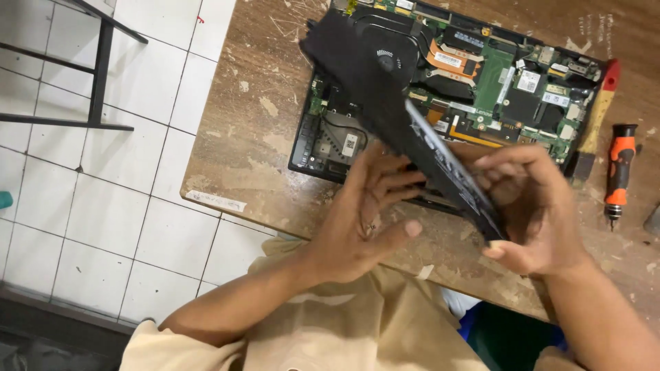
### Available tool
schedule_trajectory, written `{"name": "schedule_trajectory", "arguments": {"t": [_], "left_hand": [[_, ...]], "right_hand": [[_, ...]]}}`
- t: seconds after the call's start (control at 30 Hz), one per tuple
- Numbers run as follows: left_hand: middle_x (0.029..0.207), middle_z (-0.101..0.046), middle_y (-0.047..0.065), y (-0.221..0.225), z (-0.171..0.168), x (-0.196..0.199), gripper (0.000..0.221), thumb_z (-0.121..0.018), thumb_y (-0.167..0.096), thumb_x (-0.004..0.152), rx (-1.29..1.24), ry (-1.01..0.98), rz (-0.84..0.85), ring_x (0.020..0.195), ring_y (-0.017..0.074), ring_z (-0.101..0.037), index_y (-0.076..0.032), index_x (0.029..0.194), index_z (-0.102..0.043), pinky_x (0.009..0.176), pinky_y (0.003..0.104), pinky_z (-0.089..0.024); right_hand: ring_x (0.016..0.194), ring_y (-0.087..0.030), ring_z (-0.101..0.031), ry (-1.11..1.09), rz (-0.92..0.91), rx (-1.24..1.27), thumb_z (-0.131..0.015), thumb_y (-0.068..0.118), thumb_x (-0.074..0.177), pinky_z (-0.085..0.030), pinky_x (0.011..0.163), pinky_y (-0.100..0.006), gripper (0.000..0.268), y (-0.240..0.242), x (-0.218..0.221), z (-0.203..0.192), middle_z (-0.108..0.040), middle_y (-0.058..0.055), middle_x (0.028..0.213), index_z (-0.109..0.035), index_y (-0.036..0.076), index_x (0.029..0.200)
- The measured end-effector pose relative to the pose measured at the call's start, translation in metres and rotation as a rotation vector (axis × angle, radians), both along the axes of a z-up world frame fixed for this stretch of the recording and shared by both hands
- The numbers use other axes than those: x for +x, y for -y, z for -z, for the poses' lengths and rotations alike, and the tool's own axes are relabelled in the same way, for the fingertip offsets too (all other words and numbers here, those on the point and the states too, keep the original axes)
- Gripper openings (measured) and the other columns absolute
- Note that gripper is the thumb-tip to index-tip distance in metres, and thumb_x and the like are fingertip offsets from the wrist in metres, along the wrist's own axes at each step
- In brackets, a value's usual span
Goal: Installing a replacement battery into a laptop and securing it with screws using a screwdriver.
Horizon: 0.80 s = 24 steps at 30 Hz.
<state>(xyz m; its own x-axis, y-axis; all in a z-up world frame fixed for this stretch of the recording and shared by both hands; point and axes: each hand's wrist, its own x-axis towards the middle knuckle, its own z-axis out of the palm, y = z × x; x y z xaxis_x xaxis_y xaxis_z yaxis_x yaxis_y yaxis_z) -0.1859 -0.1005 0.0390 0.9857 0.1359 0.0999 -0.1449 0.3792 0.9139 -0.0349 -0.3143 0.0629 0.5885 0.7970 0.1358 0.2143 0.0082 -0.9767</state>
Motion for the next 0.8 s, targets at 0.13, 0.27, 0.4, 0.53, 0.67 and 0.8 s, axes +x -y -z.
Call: {"name": "schedule_trajectory", "arguments": {"t": [0.13, 0.27, 0.4, 0.53, 0.67, 0.8], "left_hand": [[0.102, -0.034, 0.003, -0.015, -0.003, 0.020, 0.066, -0.078, -0.022, 0.097, -0.156, -0.150, -0.123, 0.095, 0.0175, -0.036, -0.020, 0.115, -0.015, 0.090, 0.039, -0.027], [0.135, -0.074, 0.008, -0.021, 0.015, 0.029, 0.048, -0.085, -0.019, 0.101, -0.220, -0.035, -0.356, 0.128, 0.0177, -0.068, 0.003, 0.139, -0.066, 0.116, 0.035, -0.059], [0.145, -0.070, 0.020, -0.013, 0.012, 0.027, 0.049, -0.081, -0.009, 0.103, -0.474, -0.042, -0.418, 0.136, 0.0329, -0.068, 0.008, 0.146, -0.062, 0.120, 0.050, -0.060], [0.142, -0.070, 0.019, -0.005, 0.010, 0.032, 0.047, -0.076, -0.015, 0.105, -0.583, -0.075, -0.569, 0.134, 0.0323, -0.069, 0.005, 0.145, -0.063, 0.116, 0.048, -0.060], [0.150, -0.067, 0.018, 0.017, 0.020, 0.038, 0.046, -0.070, -0.011, 0.110, -0.781, -0.022, -0.628, 0.139, 0.0332, -0.065, -0.002, 0.153, -0.058, 0.119, 0.052, -0.057], [0.148, -0.070, 0.012, 0.036, 0.031, 0.044, 0.043, -0.070, -0.007, 0.111, -0.876, -0.015, -0.610, 0.136, 0.0293, -0.067, -0.013, 0.152, -0.059, 0.115, 0.052, -0.060]], "right_hand": [[0.119, -0.049, -0.060, -0.852, -0.304, 0.254, -0.081, 0.038, 0.103, -0.054, 0.091, -0.050, 0.061, 0.010, -0.007, 0.008, -0.050, -0.041, 0.147, -0.050, 0.009, 0.148], [0.119, -0.065, -0.071, -1.164, -0.315, 0.186, -0.082, 0.034, 0.110, -0.060, 0.098, -0.075, 0.076, 0.001, -0.001, -0.020, -0.067, -0.044, 0.137, -0.043, -0.010, 0.158], [0.108, -0.036, -0.081, -1.004, -0.320, 0.128, -0.064, 0.047, 0.117, -0.069, 0.091, -0.045, 0.071, 0.043, 0.039, 0.028, -0.077, -0.028, 0.126, -0.049, -0.013, 0.153], [0.099, -0.017, -0.074, -0.415, -0.107, -0.154, -0.075, 0.027, 0.098, -0.066, 0.088, -0.024, 0.066, 0.034, 0.041, -0.008, -0.070, -0.020, 0.121, -0.052, -0.007, 0.150], [0.128, -0.032, -0.064, 0.584, 0.031, -0.499, -0.094, 0.042, 0.063, -0.052, 0.119, -0.051, 0.104, 0.024, 0.028, -0.024, -0.066, -0.021, 0.140, -0.063, -0.002, 0.152], [0.141, -0.041, -0.055, 0.699, -0.047, -0.658, -0.096, 0.051, 0.061, -0.047, 0.116, -0.055, 0.126, 0.013, 0.015, -0.034, -0.052, -0.024, 0.151, -0.048, 0.000, 0.166]]}}
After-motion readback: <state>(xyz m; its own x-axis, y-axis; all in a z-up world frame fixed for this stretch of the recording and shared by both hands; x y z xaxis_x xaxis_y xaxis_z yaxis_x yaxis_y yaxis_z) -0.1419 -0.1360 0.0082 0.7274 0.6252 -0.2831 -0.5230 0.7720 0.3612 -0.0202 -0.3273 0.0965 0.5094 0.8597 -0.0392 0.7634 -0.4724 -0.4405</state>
